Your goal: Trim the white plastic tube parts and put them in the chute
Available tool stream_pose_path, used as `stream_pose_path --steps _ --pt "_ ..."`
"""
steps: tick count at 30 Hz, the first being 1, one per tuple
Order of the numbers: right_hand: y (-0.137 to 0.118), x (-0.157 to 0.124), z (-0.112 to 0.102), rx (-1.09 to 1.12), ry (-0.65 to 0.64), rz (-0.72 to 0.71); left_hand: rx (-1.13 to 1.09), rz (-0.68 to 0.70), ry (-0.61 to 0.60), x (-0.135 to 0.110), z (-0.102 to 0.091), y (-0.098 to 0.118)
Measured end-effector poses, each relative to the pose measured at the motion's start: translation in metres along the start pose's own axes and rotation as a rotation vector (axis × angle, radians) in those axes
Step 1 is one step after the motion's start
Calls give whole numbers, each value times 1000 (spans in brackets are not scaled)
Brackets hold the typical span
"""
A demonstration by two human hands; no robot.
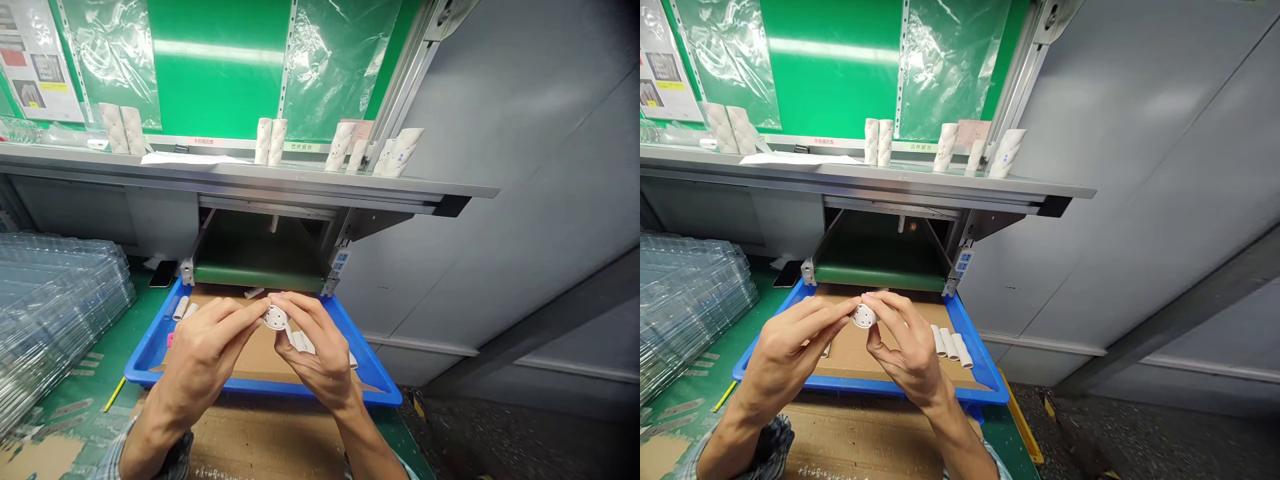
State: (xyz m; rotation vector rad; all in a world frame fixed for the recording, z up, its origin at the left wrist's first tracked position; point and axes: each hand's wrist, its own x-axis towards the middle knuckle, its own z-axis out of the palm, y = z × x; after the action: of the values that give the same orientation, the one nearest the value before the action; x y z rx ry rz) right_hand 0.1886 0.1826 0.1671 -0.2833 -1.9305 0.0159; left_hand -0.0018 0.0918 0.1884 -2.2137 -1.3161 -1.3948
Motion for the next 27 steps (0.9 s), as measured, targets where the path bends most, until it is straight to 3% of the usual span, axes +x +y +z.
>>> stream_pose_path --steps 7,11,14,18,21,25,27 --pt "0 0 -1 20 -11 11 -14 -3 4 0 0 -3" --pt "0 -3 1 87 -14 50 -139 -109 8 2 0 -4" --pt "-1 -8 3 180 -23 104 -277 -209 -75 5 0 -1" --pt "2 -11 5 371 -55 160 -463 -225 -184 7 0 2" --pt "6 -5 4 595 -24 348 -497 -163 -182 7 5 2" --pt "10 2 3 1072 -130 674 -444 14 -195 5 13 0" --pt "11 2 3 1117 -131 740 -399 29 -156 4 14 -1"
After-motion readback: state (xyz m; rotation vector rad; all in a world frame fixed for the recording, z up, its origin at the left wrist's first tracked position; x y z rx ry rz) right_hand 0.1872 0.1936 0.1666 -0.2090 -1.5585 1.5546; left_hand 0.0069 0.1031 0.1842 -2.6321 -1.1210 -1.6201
